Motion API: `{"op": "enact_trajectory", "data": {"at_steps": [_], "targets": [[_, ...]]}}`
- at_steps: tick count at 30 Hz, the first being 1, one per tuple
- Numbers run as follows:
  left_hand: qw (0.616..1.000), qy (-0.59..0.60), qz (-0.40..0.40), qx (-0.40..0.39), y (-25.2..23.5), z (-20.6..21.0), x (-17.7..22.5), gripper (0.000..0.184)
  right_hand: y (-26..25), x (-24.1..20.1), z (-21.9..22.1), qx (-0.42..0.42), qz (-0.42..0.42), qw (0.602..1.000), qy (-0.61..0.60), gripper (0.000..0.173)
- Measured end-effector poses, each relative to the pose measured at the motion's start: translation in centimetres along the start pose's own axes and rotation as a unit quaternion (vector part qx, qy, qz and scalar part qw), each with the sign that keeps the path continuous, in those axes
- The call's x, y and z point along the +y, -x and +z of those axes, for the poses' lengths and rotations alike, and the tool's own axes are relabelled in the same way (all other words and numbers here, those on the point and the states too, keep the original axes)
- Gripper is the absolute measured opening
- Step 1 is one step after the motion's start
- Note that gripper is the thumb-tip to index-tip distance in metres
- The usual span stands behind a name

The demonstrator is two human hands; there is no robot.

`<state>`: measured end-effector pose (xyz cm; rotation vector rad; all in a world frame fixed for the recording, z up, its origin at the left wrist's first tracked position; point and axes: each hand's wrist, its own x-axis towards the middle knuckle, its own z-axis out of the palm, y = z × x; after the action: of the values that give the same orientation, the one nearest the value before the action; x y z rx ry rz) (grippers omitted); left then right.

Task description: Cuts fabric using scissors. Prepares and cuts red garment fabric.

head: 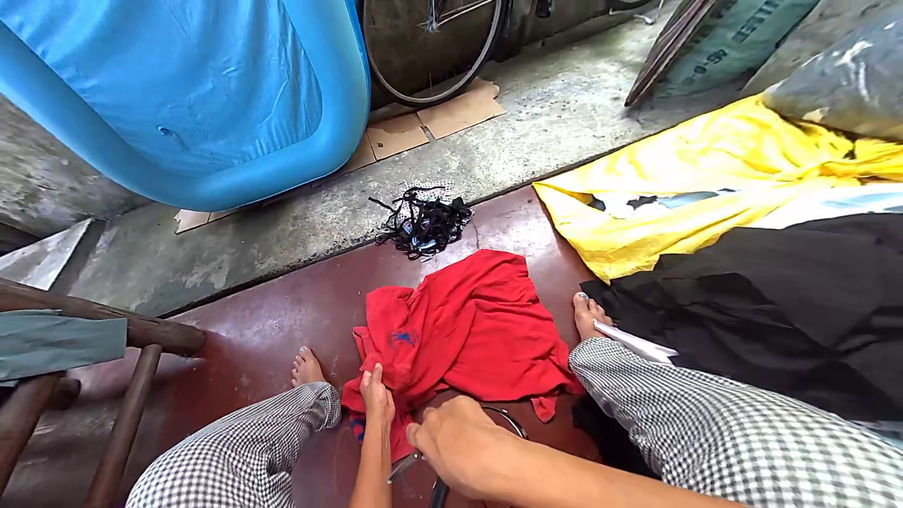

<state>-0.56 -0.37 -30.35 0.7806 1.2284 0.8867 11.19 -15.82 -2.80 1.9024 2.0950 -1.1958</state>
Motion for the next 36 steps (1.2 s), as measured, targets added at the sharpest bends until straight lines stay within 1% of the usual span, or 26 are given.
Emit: {"op": "enact_trajectory", "data": {"at_steps": [1,3,4,6,8,10,13,15,17,18,19,21,24,26,27,28,30,32,33,34,36], "targets": [[0.999,0.035,0.001,-0.024,0.3,0.5,0.6,0.031,-0.5,0.3,0.0,0.016,0.010,1.000,-0.005,0.021],[0.989,0.121,-0.032,-0.077,1.8,1.8,2.3,0.044,-1.6,0.9,0.0,0.057,0.031,0.998,-0.020,0.023],[0.980,0.165,-0.060,-0.092,2.8,2.5,3.4,0.041,-2.2,1.3,0.0,0.084,0.041,0.995,-0.027,0.025],[0.951,0.266,-0.131,-0.086,4.6,3.6,5.2,0.020,-3.2,1.9,-0.4,0.127,0.059,0.989,-0.036,0.027],[0.909,0.363,-0.172,-0.110,5.8,4.1,5.9,0.025,-3.8,2.2,-1.3,0.150,0.083,0.984,-0.043,0.028],[0.894,0.389,-0.180,-0.133,7.1,4.8,6.1,0.030,-4.4,2.6,-2.2,0.170,0.100,0.979,-0.048,0.032],[0.879,0.411,-0.186,-0.155,8.7,5.9,6.1,0.022,-5.4,3.8,-3.5,0.193,0.111,0.972,-0.073,0.033],[0.899,0.356,-0.178,-0.183,9.5,6.1,5.6,0.022,-6.2,5.0,-4.0,0.194,0.089,0.972,-0.102,0.037],[0.923,0.282,-0.160,-0.207,10.1,6.2,4.9,0.028,-6.8,5.7,-4.4,0.175,0.058,0.979,-0.085,0.051],[0.933,0.251,-0.148,-0.213,10.3,6.2,4.5,0.031,-6.9,5.5,-4.5,0.163,0.057,0.983,-0.064,0.059],[0.939,0.230,-0.136,-0.216,10.5,6.3,4.4,0.030,-7.0,5.2,-4.8,0.148,0.065,0.986,-0.042,0.063],[0.940,0.209,-0.123,-0.240,10.9,6.5,4.3,0.028,-7.0,5.0,-5.2,0.122,0.085,0.989,-0.023,0.057],[0.937,0.207,-0.135,-0.249,11.4,7.1,5.4,0.021,-7.0,5.6,-6.6,0.071,0.125,0.989,-0.032,0.043],[0.935,0.220,-0.141,-0.238,11.5,7.2,6.0,0.019,-7.1,6.2,-7.1,0.049,0.149,0.987,-0.015,0.047],[0.934,0.227,-0.139,-0.239,11.4,7.1,6.1,0.020,-7.2,6.5,-7.1,0.045,0.151,0.987,-0.014,0.046],[0.930,0.233,-0.138,-0.247,11.3,7.1,6.2,0.021,-7.4,6.7,-7.0,0.052,0.147,0.987,-0.021,0.041],[0.920,0.256,-0.144,-0.261,11.3,7.0,6.3,0.023,-7.4,6.3,-6.5,0.102,0.153,0.982,-0.035,0.025],[0.915,0.271,-0.159,-0.254,11.2,6.9,6.3,0.020,-7.3,5.5,-6.3,0.153,0.160,0.974,-0.057,0.018],[0.916,0.259,-0.160,-0.260,11.1,6.7,6.2,0.021,-7.4,5.4,-6.3,0.173,0.155,0.970,-0.068,0.017],[0.923,0.224,-0.150,-0.275,10.9,6.6,6.3,0.031,-7.3,5.3,-6.7,0.186,0.144,0.969,-0.078,0.016],[0.939,0.092,-0.102,-0.315,11.0,6.6,7.1,0.060,-7.1,4.8,-7.5,0.201,0.115,0.968,-0.092,0.016]]}}
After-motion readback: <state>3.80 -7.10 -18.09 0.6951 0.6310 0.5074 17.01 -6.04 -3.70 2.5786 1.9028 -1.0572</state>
